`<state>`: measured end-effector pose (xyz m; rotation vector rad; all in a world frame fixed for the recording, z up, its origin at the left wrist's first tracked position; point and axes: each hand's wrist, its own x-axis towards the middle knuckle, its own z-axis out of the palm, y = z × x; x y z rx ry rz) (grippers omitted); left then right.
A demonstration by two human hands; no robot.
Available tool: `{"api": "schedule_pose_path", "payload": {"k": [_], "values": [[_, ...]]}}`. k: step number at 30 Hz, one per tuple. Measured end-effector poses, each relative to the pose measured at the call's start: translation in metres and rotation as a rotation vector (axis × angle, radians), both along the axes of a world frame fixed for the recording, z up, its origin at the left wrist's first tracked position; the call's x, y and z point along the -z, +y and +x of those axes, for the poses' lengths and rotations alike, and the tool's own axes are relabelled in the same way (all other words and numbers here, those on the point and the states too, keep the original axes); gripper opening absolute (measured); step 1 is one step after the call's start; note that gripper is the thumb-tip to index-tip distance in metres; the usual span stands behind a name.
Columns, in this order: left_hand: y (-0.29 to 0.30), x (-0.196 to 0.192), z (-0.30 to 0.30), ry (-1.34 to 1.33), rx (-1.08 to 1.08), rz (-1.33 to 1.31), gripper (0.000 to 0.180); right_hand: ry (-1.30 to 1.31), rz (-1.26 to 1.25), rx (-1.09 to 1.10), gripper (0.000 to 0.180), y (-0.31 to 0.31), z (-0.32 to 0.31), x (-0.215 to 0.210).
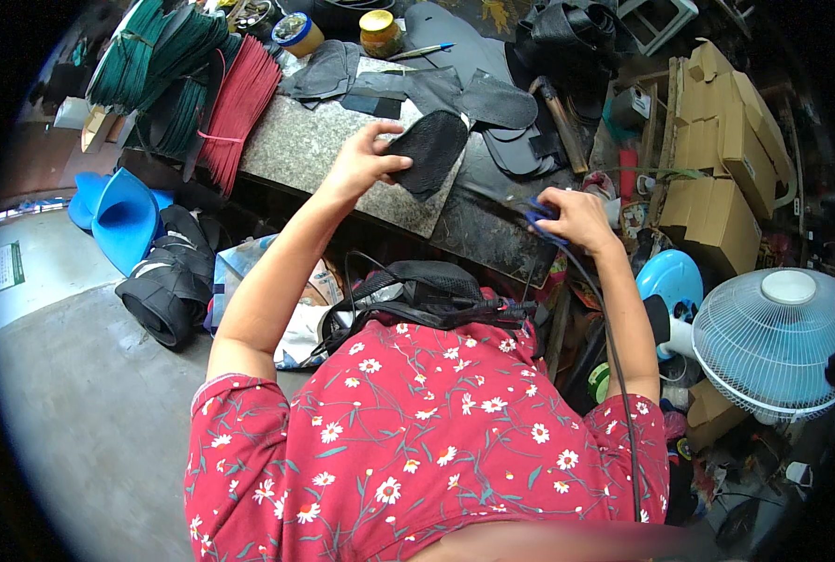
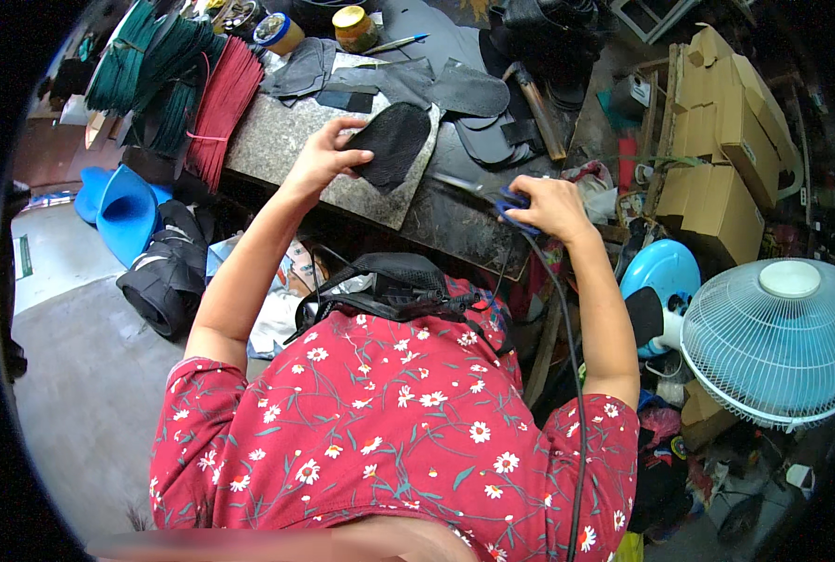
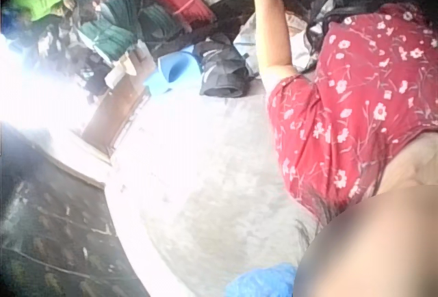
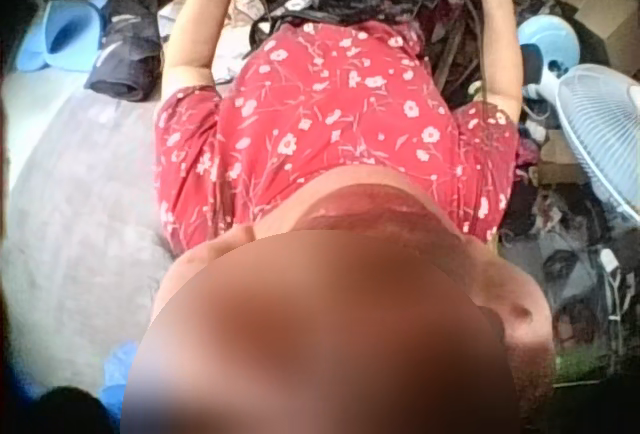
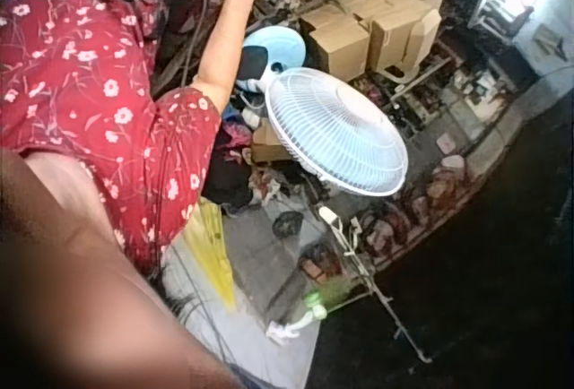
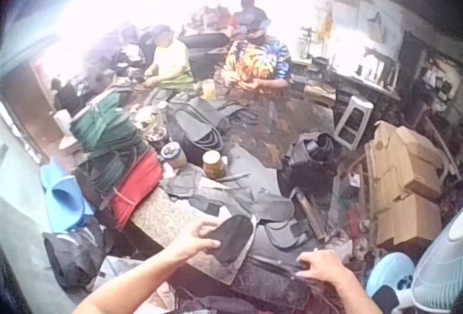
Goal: The person cuts black leather pieces with scissors, aligns them, and applies adhesive from a small jar to the edges. They then stack the finished pieces on the workbench.
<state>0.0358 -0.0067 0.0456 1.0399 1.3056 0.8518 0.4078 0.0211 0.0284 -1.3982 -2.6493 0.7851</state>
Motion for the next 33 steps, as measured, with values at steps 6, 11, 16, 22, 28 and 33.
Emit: {"api": "schedule_pose_path", "payload": {"k": [6,11,16,22,28,33], "values": [[-0.005,0.021,-0.045,0.198,-0.129,0.057,0.016,-0.069,-0.163,-0.18,0.038,0.024,-0.017,-0.01],[0.001,0.05,-0.049,0.694,-0.216,0.332,0.02,0.176,-0.227,-0.062,0.034,0.036,-0.008,-0.009],[-0.004,0.074,-0.051,1.112,-0.189,0.562,0.035,0.282,0.308,0.306,0.031,0.065,-0.006,0.022],[-0.01,0.084,-0.052,1.136,-0.251,0.689,0.03,-0.041,0.321,0.514,0.054,0.1,-0.014,0.052],[-0.01,0.086,-0.055,1.119,-0.257,0.699,0.028,-0.166,0.235,0.658,0.043,0.115,-0.013,0.054],[-0.005,0.095,-0.059,1.164,-0.25,0.743,0.028,0.197,-0.02,0.716,0.068,0.113,0.005,0.047]]}}
